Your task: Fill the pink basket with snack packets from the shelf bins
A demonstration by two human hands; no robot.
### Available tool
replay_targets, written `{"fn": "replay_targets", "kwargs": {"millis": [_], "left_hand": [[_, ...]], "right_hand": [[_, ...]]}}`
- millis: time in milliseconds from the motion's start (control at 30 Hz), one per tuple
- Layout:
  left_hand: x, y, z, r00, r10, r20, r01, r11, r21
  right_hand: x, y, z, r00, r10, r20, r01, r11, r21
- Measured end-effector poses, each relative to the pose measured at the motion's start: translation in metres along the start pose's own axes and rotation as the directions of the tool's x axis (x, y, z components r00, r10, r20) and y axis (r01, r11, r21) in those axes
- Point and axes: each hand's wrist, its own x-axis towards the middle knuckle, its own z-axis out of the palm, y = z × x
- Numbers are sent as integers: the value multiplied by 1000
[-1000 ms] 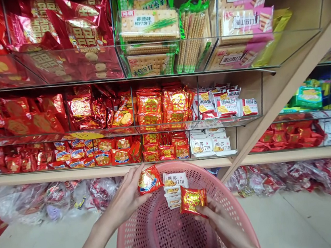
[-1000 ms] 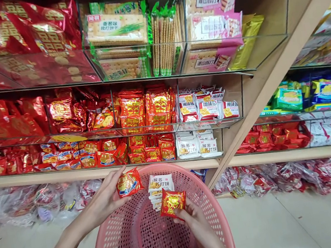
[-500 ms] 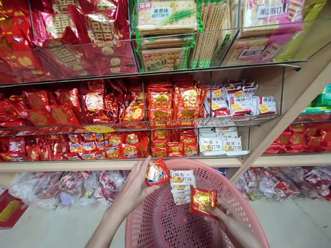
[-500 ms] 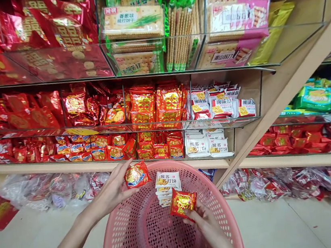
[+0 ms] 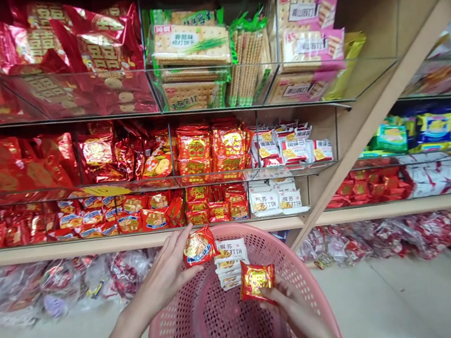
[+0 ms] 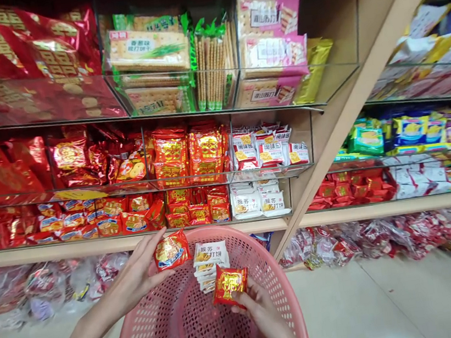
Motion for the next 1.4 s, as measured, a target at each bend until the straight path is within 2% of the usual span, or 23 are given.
{"fn": "replay_targets", "kwargs": {"millis": [233, 367, 667, 800, 967, 1233, 1400], "left_hand": [[14, 6, 9, 997, 57, 45, -59, 997, 40], [19, 8, 9, 998, 46, 48, -48, 998, 48], [19, 15, -7, 999, -6, 43, 6, 1000, -3], [17, 13, -10, 1000, 10, 26, -9, 1000, -24], [13, 9, -13, 1000, 7, -4, -7, 1000, -8], [9, 2, -21, 999, -7, -52, 9, 999, 33], [7, -5, -25, 997, -25, -76, 30, 998, 57]], "right_hand": [[18, 20, -25, 999, 23, -35, -20, 998, 66], [27, 30, -32, 1000, 14, -23, -12, 995, 96], [20, 27, -23, 995, 12, -100, 0, 993, 117], [19, 26, -22, 995, 41, -94, -29, 992, 122], [20, 30, -22, 989, 31, -144, -11, 991, 135], [17, 25, -26, 991, 88, -101, -75, 989, 124], [10, 19, -20, 992, 70, -102, -58, 991, 117]]}}
